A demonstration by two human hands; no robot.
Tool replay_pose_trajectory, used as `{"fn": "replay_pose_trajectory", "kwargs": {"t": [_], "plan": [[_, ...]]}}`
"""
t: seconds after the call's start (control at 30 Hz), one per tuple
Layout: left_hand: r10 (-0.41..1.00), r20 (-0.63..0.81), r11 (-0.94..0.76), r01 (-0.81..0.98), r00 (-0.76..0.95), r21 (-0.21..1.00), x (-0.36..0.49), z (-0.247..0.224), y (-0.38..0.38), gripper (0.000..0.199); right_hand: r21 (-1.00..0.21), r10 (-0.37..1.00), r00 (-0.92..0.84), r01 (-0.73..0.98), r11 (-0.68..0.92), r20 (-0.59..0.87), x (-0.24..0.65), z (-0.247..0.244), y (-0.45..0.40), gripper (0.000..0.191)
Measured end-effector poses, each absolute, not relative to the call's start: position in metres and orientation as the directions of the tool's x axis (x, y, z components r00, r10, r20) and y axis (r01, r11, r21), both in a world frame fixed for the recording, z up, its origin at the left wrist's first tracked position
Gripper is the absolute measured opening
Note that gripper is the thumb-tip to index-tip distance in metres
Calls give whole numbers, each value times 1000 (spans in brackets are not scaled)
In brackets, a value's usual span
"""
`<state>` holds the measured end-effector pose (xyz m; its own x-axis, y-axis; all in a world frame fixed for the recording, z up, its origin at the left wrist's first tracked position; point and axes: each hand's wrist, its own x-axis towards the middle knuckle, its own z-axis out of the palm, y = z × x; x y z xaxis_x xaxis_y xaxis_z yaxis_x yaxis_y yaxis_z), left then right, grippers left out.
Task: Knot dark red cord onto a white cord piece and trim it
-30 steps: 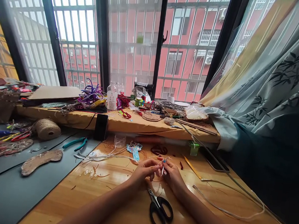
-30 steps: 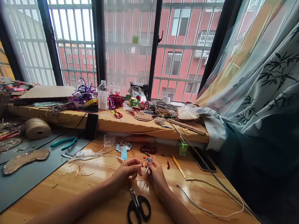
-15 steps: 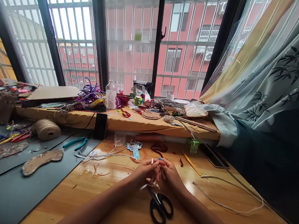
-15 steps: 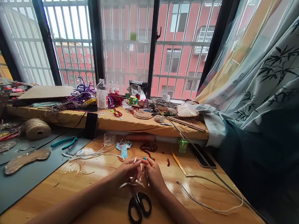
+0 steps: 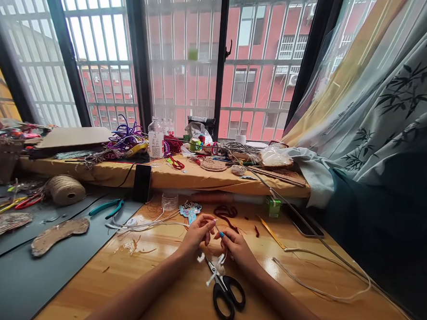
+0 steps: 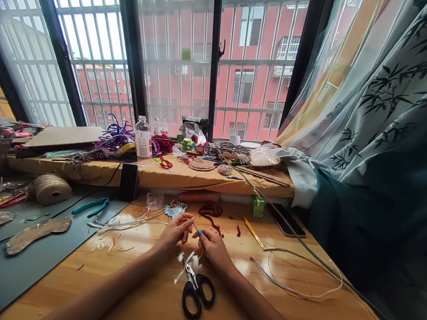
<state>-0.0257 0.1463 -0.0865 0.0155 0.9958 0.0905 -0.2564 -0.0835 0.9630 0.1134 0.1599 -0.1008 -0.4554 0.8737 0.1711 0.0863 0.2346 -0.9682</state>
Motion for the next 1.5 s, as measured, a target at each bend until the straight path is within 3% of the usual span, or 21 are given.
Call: {"fn": "replay_pose_trajectory", "kwargs": {"t": [0.27,0.43,0.57,0.67,0.8,0.9,1.0,1.13,1.27,1.5], "plan": [[973,228,-231,-169,-35,958,-26,-82,140,31,-965,851,-499,95,245,166,111,-105,158,30],[978,196,-207,-247,-70,947,-28,-81,140,31,-929,836,-506,160,334,214,110,-104,155,27],[982,170,-186,-242,-83,952,-32,-83,147,32,-953,845,-510,142,269,163,111,-99,152,26],[994,112,-113,-141,-16,984,-30,-87,149,34,-972,893,-414,68,225,177,115,-99,155,30],[973,-22,22,5,229,1000,-22,-86,139,34,-939,911,-244,6,344,332,119,-100,161,32],[932,-22,-15,100,362,995,-18,-81,128,29,-909,885,-231,5,416,403,119,-98,160,31],[932,46,-107,152,359,983,-17,-80,125,24,-888,856,-266,-3,459,444,117,-95,156,31],[953,149,-184,113,265,977,-18,-81,130,26,-862,813,-321,-23,507,487,116,-90,151,26],[966,88,-109,75,243,991,-19,-80,132,28,-838,794,-347,38,545,500,117,-86,146,23],[962,116,-123,13,246,992,-19,-78,130,22,-830,775,-412,75,552,478,117,-87,147,30]]}}
